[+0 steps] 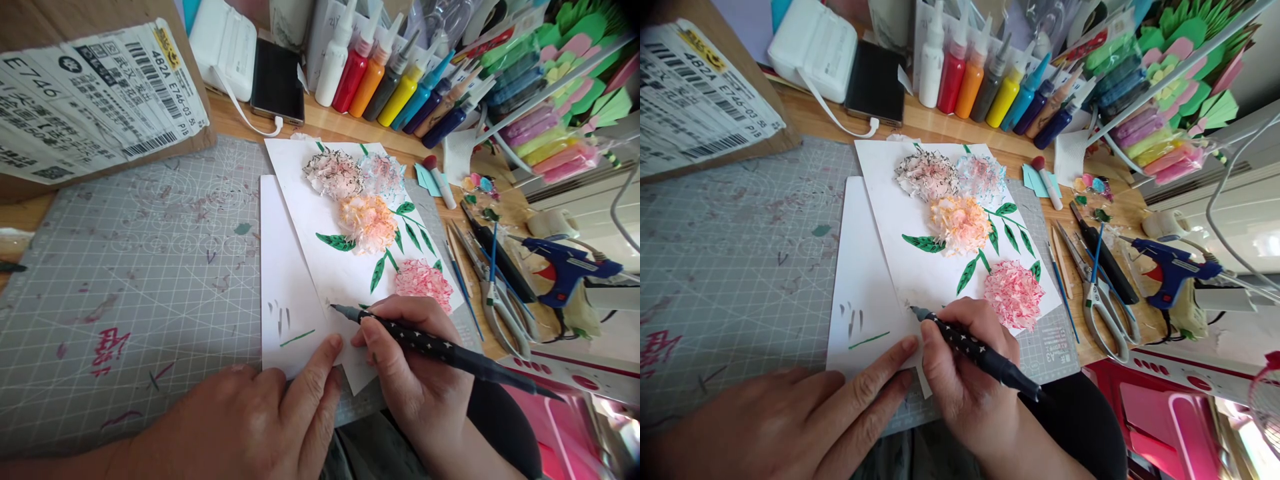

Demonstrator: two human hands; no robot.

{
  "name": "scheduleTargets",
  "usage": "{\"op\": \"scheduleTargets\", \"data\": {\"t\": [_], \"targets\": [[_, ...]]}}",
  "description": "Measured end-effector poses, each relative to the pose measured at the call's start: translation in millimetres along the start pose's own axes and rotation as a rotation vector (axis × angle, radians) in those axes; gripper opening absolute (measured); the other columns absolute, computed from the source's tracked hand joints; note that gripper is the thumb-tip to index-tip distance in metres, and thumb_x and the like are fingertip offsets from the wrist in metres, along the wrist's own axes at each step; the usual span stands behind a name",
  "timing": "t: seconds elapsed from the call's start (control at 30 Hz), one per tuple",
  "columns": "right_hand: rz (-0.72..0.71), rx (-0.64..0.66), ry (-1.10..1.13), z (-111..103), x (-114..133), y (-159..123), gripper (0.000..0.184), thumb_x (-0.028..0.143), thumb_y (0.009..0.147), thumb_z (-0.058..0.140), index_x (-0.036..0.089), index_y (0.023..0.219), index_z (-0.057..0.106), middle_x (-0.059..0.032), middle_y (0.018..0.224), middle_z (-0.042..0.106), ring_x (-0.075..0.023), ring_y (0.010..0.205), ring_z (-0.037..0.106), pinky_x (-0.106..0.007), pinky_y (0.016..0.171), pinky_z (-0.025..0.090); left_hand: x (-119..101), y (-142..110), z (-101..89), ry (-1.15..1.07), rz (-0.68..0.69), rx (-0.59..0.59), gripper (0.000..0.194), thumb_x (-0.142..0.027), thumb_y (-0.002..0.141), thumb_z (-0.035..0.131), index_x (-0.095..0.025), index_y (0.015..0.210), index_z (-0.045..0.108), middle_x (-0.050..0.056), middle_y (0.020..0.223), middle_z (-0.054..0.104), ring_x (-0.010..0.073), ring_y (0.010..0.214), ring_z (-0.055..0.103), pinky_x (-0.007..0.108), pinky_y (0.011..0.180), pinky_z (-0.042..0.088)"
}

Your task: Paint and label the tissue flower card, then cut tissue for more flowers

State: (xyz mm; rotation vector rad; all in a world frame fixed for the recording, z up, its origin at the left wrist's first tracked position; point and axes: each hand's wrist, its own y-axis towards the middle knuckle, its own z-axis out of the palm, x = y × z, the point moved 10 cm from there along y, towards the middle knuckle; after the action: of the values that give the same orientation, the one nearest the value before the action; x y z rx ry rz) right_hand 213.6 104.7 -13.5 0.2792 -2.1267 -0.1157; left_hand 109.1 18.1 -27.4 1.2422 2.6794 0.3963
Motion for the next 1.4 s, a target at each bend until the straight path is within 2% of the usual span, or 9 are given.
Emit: {"op": "scheduleTargets", "data": {"t": [0.13,0.23,0.37,0.57,0.9,1.17,1.3,1.4], "targets": [[-0.015,0.006,0.001,-0.8,1.9,0.4,0.013,0.015,0.083,0.061,0.022,0.093,0.056,0.0018,0.071,0.058,-0.0093,0.053,0.054,-0.023,0.049,0.046,-0.2,-1.5,-0.1,-0.023,-0.002,-0.007,0.05,-0.032,0.087,0.031,-0.013,0.128,0.052,0.019,0.134,0.053,0.0153,0.052,0.055,0.029,0.042,0.04],[-0.035,0.036,-0.006,0.5,5.3,0.7,0.014,0.015,0.083,0.061,0.022,0.093,0.055,0.0015,0.073,0.058,-0.0096,0.054,0.054,-0.023,0.049,0.046,-0.6,-1.8,0.2,-0.042,-0.001,-0.007,0.053,-0.036,0.088,0.03,-0.011,0.131,0.049,0.021,0.136,0.049,0.0166,0.054,0.056,0.03,0.042,0.04],[-0.04,0.06,-0.014,2.4,6.9,0.6,0.014,0.014,0.083,0.06,0.022,0.093,0.055,0.0016,0.074,0.059,-0.0095,0.056,0.055,-0.023,0.05,0.046,-0.2,-0.3,0.0,-0.014,-0.002,0.002,0.05,-0.032,0.088,0.03,-0.012,0.129,0.05,0.02,0.133,0.053,0.0159,0.053,0.057,0.029,0.042,0.04],[-0.013,0.011,-0.015,-0.8,2.9,0.8,0.011,0.016,0.084,0.061,0.022,0.091,0.056,0.0028,0.069,0.058,-0.0086,0.052,0.052,-0.023,0.048,0.044,1.1,0.5,-2.8,-0.015,0.006,-0.038,0.045,-0.031,0.088,0.034,-0.014,0.125,0.054,0.018,0.13,0.056,0.0134,0.053,0.057,0.025,0.042,0.04],[0.001,-0.031,0.048,-3.1,-2.2,1.3,0.015,0.013,0.083,0.061,0.022,0.095,0.058,0.0009,0.075,0.059,-0.011,0.059,0.058,-0.026,0.054,0.048,-1.9,3.7,-2.3,0.03,0.047,-0.015,0.043,-0.021,0.081,0.037,-0.014,0.117,0.058,0.018,0.126,0.06,0.0154,0.047,0.057,0.028,0.037,0.041],[0.0,-0.024,0.027,-1.5,-1.1,2.5,0.015,0.014,0.083,0.061,0.022,0.095,0.058,0.0009,0.074,0.059,-0.0112,0.06,0.058,-0.026,0.054,0.049,0.8,2.8,-2.3,0.013,0.017,-0.025,0.041,-0.023,0.084,0.036,-0.014,0.118,0.057,0.019,0.128,0.058,0.0141,0.05,0.057,0.026,0.04,0.041],[0.001,-0.014,0.022,-0.7,-2.0,2.2,0.015,0.014,0.083,0.061,0.023,0.095,0.057,0.0011,0.074,0.059,-0.0111,0.059,0.058,-0.026,0.054,0.049,0.1,2.0,-3.2,-0.01,0.013,-0.039,0.043,-0.03,0.087,0.034,-0.014,0.119,0.057,0.019,0.128,0.058,0.0147,0.053,0.058,0.026,0.04,0.04],[-0.001,-0.004,0.021,-0.4,-2.3,2.1,0.015,0.014,0.083,0.061,0.023,0.095,0.058,0.0015,0.074,0.06,-0.0106,0.059,0.058,-0.025,0.054,0.049,0.4,1.9,-4.5,-0.017,0.011,-0.057,0.041,-0.026,0.087,0.033,-0.014,0.119,0.057,0.017,0.127,0.059,0.0134,0.052,0.056,0.025,0.04,0.039]]}}
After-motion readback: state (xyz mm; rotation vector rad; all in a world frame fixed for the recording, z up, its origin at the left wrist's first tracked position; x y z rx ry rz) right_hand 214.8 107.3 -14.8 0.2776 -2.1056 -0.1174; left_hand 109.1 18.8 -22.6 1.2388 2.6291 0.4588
